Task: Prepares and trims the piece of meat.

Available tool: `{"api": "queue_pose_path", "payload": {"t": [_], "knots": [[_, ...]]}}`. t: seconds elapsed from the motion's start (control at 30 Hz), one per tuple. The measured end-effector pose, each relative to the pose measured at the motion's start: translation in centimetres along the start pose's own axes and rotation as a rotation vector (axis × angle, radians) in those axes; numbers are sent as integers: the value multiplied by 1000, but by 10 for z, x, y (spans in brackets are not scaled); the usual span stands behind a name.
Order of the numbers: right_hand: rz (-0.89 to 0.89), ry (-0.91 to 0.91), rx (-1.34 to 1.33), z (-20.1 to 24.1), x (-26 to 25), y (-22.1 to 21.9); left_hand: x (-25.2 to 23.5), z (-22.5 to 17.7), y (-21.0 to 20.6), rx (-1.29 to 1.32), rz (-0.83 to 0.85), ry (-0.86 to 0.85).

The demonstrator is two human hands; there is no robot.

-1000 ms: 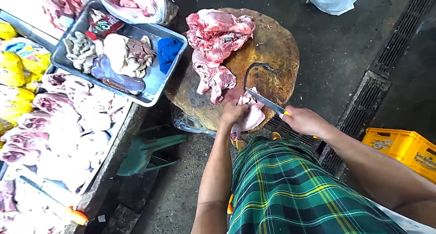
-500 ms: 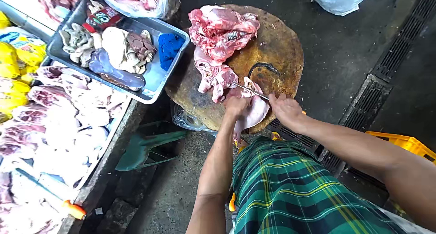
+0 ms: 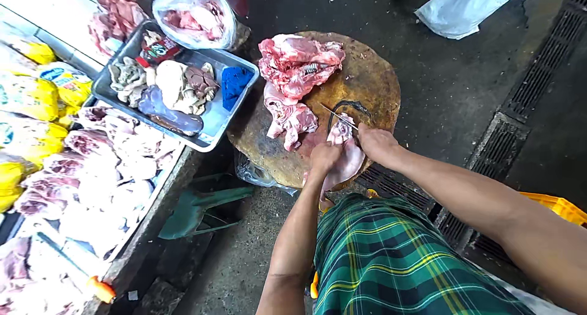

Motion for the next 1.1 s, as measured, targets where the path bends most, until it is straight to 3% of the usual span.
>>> {"api": "queue_pose_path", "payload": {"t": [0.2,0.27,0.4,0.5,0.53,0.6,0.7,0.77,0.83,0.93,1.0,1.03,1.1], "knots": [[84,-52,-11,-45,77,-47,-6,43,67,269,-282,103],[116,-56,-11,-50,81,-50,-13,52,87,201,-324,97],[264,-18,-189,-63,68,-49,-23,55,91,-38,-173,9],[293,-39,-528,-77,61,-49,5,28,87,-246,-431,68],[267,-47,-611,-81,60,-45,17,10,83,-257,-524,49],[215,-79,-814,-88,62,-43,36,-32,53,-298,-570,-160],[129,-162,-996,-110,62,-55,41,-75,-34,-402,-273,-605],[97,-199,-998,-119,55,-61,31,-76,-68,-515,-184,-709],[102,-234,-968,-123,56,-66,3,-66,-74,-469,-226,-706],[134,-294,-937,-118,69,-77,-14,-50,-28,-121,-226,-438],[98,-315,-953,-110,74,-85,-7,-51,36,105,-367,-369],[64,-327,-957,-105,75,-87,1,-61,75,126,-514,-441],[15,-371,-940,-95,79,-92,31,-91,153,88,-866,-773]]}}
Point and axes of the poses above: each hand's wrist, its own x-axis away from the middle knuckle, its own y-axis out of the back of the hand, z = x × y, the point moved 6 cm from there along -x, towards the middle knuckle, and after that the axes turned 8 degrees about x, right-handed, at the moved point
